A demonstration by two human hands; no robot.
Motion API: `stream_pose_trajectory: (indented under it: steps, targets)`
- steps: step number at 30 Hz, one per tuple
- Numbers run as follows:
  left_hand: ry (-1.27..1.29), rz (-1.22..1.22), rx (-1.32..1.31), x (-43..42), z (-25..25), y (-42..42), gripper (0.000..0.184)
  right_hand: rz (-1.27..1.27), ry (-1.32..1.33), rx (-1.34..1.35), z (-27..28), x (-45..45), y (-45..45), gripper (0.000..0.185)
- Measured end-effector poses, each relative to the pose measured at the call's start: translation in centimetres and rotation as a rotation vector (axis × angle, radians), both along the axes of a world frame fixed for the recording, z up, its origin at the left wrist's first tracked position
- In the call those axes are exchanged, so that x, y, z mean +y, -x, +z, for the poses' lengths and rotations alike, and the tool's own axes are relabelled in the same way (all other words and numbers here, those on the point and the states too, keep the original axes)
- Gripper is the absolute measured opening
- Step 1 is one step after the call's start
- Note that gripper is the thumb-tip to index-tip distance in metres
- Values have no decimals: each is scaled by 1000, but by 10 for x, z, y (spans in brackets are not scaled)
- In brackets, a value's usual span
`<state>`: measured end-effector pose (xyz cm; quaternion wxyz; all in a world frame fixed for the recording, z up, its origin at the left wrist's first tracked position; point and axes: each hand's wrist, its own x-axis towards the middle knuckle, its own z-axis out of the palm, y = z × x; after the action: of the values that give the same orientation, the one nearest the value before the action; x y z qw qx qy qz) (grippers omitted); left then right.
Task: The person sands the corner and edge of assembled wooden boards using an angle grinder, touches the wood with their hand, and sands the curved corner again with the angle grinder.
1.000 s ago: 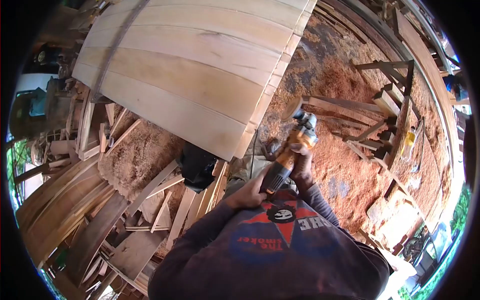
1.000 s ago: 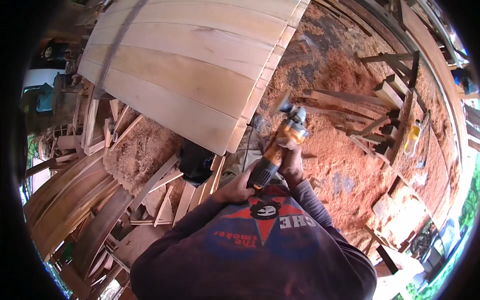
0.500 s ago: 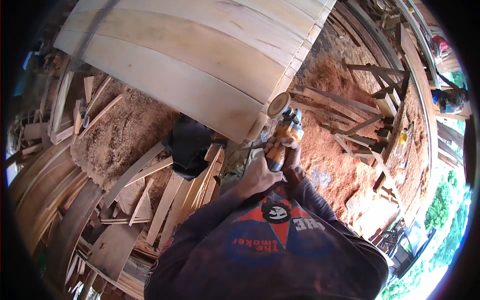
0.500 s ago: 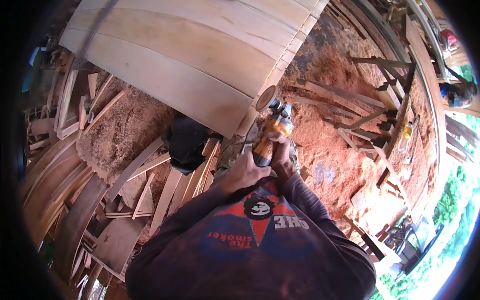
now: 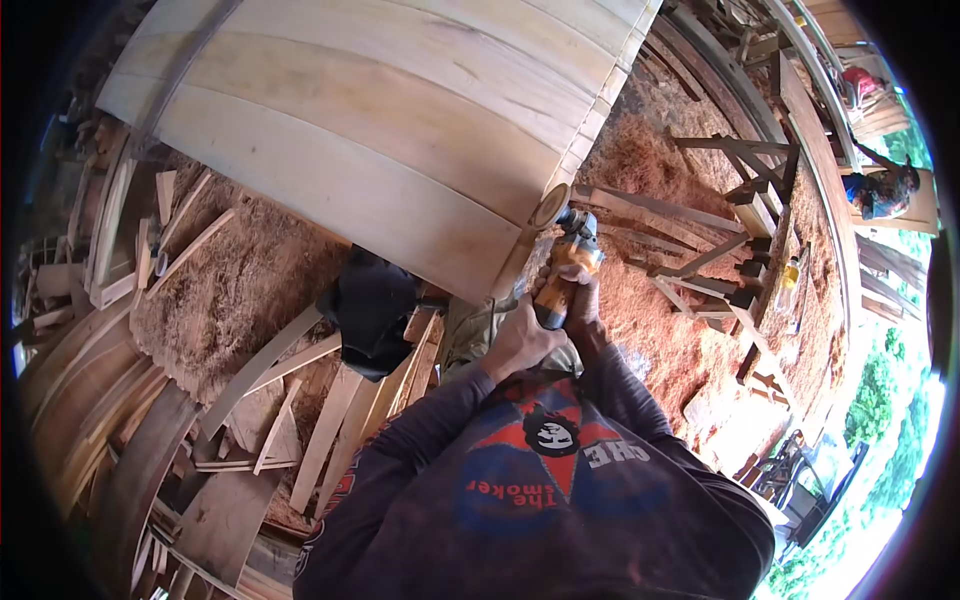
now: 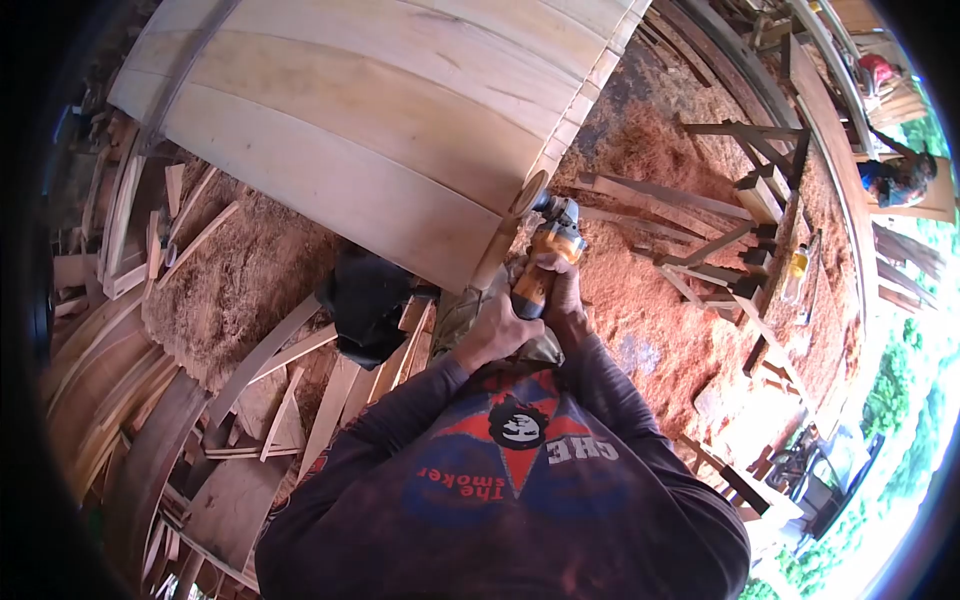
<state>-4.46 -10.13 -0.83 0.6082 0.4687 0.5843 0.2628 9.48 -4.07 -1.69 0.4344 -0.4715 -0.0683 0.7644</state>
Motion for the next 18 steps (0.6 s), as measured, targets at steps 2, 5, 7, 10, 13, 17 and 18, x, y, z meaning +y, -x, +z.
stream_pose_trajectory:
  steps: [2,5,7,10,13,17,18]
  targets:
    - [-4,8,-13,1,-2,0,83,10,37,-15,-3,0,-3,41]
    - [34,-3,-63,6,3,2,87,67,59,-17,-1,5,-3,39]
    - [102,-38,-66,10,3,5,96,41,58,-15,1,7,0,37]
    - [-18,23,-27,9,-3,3,88,3,65,-36,6,11,6,32]
    - [-18,44,-5,10,-7,5,79,11,80,-120,10,15,11,27]
    - [242,14,-418,24,-6,20,54,116,-1,-483,32,23,28,24]
    - [246,6,-421,23,-9,22,54,206,-65,-741,39,25,31,26]
